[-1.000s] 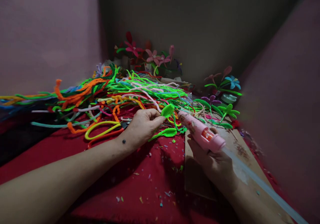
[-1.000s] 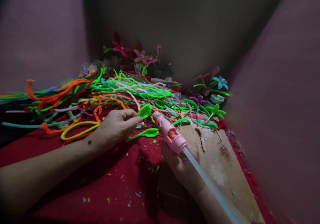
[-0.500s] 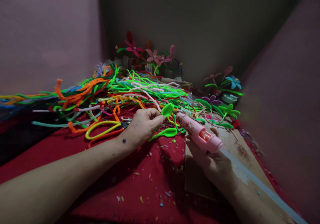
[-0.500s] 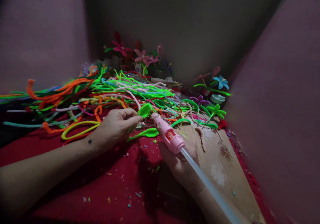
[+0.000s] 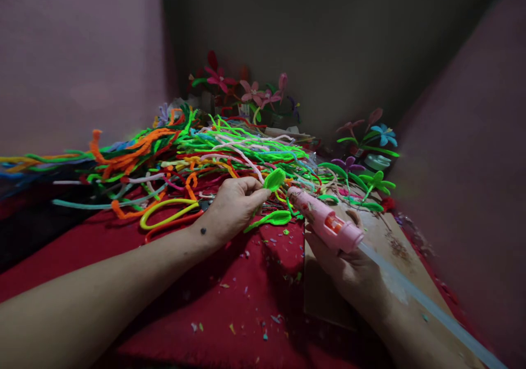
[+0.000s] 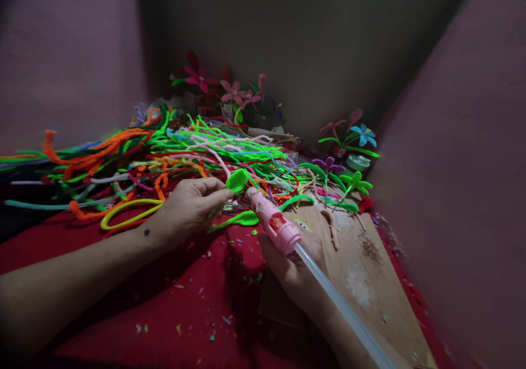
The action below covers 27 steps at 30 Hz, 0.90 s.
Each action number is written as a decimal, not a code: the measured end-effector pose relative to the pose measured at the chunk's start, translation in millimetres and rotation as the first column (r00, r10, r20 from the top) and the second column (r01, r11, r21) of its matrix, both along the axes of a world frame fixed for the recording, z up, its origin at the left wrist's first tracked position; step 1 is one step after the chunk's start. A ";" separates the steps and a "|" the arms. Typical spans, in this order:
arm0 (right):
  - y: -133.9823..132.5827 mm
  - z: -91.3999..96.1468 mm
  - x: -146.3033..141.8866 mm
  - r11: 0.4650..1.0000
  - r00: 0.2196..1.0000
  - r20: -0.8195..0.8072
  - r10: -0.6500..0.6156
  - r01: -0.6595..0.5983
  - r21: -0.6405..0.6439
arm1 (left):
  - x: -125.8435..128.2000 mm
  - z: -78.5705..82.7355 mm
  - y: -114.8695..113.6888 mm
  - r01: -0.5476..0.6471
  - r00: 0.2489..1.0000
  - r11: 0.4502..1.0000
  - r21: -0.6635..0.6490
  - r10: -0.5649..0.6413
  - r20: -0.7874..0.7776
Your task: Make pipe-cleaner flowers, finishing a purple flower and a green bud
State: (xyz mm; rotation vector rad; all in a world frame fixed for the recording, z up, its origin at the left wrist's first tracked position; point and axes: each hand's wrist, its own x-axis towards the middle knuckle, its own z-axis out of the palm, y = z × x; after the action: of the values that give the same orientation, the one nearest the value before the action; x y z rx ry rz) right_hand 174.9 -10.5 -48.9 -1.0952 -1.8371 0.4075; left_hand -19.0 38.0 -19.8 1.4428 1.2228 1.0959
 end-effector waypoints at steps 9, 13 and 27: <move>-1.8 -3.0 0.0 1.000 1.000 0.005 -0.020 0.020 -0.017 | -0.6 -0.5 1.0 0.003 1.000 1.000 0.008 -0.003 0.007; -2.4 -3.8 -0.5 0.998 0.999 -0.030 -0.036 0.035 -0.044 | -0.7 0.1 0.9 0.004 1.000 1.000 0.008 -0.004 -0.003; -2.1 -2.9 0.7 0.999 0.996 0.074 -0.045 0.043 0.027 | -0.8 1.7 -0.6 0.002 1.000 1.000 -0.016 -0.002 -0.015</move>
State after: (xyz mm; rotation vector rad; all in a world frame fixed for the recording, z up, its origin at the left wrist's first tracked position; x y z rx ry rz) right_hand 175.6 -12.6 -51.8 -1.1444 -1.8749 0.3204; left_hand -19.7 37.4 -18.1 1.4425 1.2373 1.0735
